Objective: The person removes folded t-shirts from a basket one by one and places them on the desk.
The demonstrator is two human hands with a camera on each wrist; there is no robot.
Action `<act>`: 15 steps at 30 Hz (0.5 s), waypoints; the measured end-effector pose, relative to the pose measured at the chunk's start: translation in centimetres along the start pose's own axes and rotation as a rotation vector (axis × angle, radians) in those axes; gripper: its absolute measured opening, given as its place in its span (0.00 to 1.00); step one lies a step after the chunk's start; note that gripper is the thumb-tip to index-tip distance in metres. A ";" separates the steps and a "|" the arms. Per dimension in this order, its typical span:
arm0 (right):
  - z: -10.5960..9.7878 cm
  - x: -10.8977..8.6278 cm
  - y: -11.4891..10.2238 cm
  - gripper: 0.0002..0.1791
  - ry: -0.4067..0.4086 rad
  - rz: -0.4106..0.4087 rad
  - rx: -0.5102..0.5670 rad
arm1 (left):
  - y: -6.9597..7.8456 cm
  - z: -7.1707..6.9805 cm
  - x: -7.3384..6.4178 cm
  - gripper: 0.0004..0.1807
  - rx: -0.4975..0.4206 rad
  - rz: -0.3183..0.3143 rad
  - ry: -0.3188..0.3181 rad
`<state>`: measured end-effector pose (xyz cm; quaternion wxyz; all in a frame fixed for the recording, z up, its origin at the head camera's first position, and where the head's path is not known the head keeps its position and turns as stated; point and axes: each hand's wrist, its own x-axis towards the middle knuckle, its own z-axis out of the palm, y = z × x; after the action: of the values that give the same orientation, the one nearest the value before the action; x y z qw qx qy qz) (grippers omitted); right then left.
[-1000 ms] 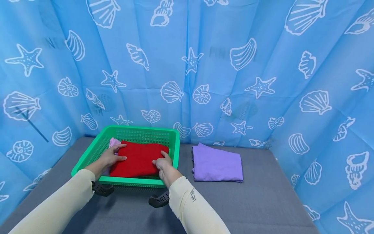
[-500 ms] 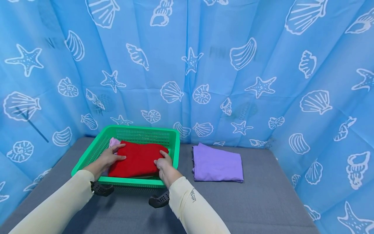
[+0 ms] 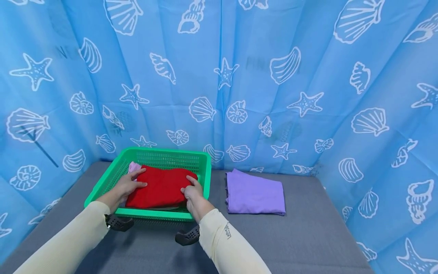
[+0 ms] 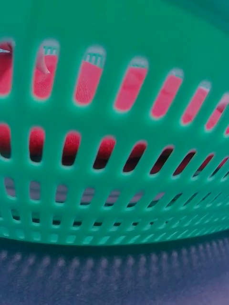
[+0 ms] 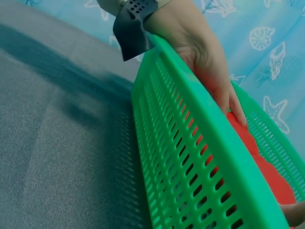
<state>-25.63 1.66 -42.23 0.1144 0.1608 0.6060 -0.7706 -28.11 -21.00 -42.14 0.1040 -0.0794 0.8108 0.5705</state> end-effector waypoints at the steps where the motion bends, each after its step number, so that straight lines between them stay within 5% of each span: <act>1: 0.0 0.0 0.0 0.34 -0.001 -0.003 0.005 | 0.0 0.0 0.0 0.38 -0.007 0.001 -0.002; 15: 0.1 0.2 -0.4 0.31 -0.027 -0.028 0.101 | 0.7 -0.6 -0.1 0.39 -0.144 -0.031 -0.005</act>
<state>-26.00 1.68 -41.93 0.1034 0.1473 0.5671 -0.8037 -28.27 -21.37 -41.29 0.1087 -0.0978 0.7661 0.6258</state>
